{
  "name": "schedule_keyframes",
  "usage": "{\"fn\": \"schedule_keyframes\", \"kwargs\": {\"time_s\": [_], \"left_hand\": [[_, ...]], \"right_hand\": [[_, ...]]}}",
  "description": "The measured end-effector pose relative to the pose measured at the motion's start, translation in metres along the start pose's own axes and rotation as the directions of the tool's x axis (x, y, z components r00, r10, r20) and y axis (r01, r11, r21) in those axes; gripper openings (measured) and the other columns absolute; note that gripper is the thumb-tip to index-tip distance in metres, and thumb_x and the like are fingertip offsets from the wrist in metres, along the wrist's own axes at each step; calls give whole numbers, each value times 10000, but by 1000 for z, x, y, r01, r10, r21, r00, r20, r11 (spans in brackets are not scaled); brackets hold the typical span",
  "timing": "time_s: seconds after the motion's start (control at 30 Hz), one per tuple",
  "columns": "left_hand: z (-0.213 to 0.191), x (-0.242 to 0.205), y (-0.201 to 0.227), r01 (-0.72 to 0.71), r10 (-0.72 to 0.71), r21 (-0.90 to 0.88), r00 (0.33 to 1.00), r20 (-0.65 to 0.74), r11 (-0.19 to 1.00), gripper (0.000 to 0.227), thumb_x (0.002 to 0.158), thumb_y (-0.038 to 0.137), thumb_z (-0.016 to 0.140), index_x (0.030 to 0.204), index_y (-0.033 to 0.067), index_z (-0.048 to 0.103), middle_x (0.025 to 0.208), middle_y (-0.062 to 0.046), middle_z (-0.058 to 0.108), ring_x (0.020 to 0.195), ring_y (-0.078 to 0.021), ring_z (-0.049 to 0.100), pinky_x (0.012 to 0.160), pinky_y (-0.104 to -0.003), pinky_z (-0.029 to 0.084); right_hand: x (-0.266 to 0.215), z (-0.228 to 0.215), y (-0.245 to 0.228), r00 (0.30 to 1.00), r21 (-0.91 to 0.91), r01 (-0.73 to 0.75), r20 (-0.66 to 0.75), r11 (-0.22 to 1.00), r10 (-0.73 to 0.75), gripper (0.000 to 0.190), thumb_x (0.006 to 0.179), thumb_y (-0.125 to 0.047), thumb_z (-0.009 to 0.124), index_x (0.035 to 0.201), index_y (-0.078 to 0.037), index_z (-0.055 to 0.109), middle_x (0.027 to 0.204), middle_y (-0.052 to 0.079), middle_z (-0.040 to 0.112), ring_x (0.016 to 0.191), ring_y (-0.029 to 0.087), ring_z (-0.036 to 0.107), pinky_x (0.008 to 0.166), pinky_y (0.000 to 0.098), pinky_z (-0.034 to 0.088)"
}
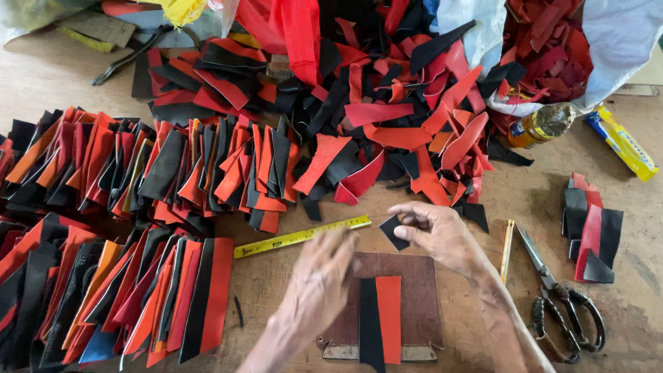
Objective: The person selects red and black leather pieces, aligns them on a wooden board, measures with a yellow ruler, marks with a pencil, and cuts the red leather with shears. The cut piece is placed aside while additional pieces remain on the table.
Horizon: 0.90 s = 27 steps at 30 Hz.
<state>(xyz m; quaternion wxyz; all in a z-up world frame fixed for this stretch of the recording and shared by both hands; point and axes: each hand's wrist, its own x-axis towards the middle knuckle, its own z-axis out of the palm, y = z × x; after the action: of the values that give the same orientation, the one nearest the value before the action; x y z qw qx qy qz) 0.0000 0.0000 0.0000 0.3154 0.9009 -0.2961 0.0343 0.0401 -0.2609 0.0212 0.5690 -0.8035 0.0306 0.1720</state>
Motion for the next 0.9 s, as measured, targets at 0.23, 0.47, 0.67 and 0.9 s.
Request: {"fn": "schedule_keyframes", "kwargs": {"time_s": [0.23,0.47,0.67,0.9], "left_hand": [[-40,67,-21,128,-37,195,911,-412,972,397,787,-33,658,1180,-67,605,1198,-236,642,1120,-405,584,979,-500,440],[-40,66,-31,81,-95,-51,774,-626,995,266,900,-77,665,1159,-16,663,1027,-137,715,912,-248,690,830,-357,550],[-11,62,-2,119,-406,-833,904,-135,541,162,877,-38,743,1015,32,696,904,-3,696,791,-66,628,700,-227,519],[-2,56,19,283,-386,-768,921,51,575,185,819,-25,759,987,22,699,858,-11,746,789,-48,695,721,-219,569]], "right_hand": [[4,4,8,984,-199,85,-139,976,-114,366,873,-144,766,1232,-90,720,857,-3,723,726,44,596,671,223,522],[5,9,24,919,-133,218,-305,967,-249,365,868,-149,795,1214,-64,716,871,-25,667,721,41,559,653,227,504],[10,15,16,970,292,202,-190,935,-150,346,922,-137,695,1257,-53,674,996,-1,708,845,66,639,732,237,540],[8,24,20,965,405,259,-156,877,-213,223,972,-63,667,1179,14,690,1023,26,715,905,104,669,802,258,555]]}}
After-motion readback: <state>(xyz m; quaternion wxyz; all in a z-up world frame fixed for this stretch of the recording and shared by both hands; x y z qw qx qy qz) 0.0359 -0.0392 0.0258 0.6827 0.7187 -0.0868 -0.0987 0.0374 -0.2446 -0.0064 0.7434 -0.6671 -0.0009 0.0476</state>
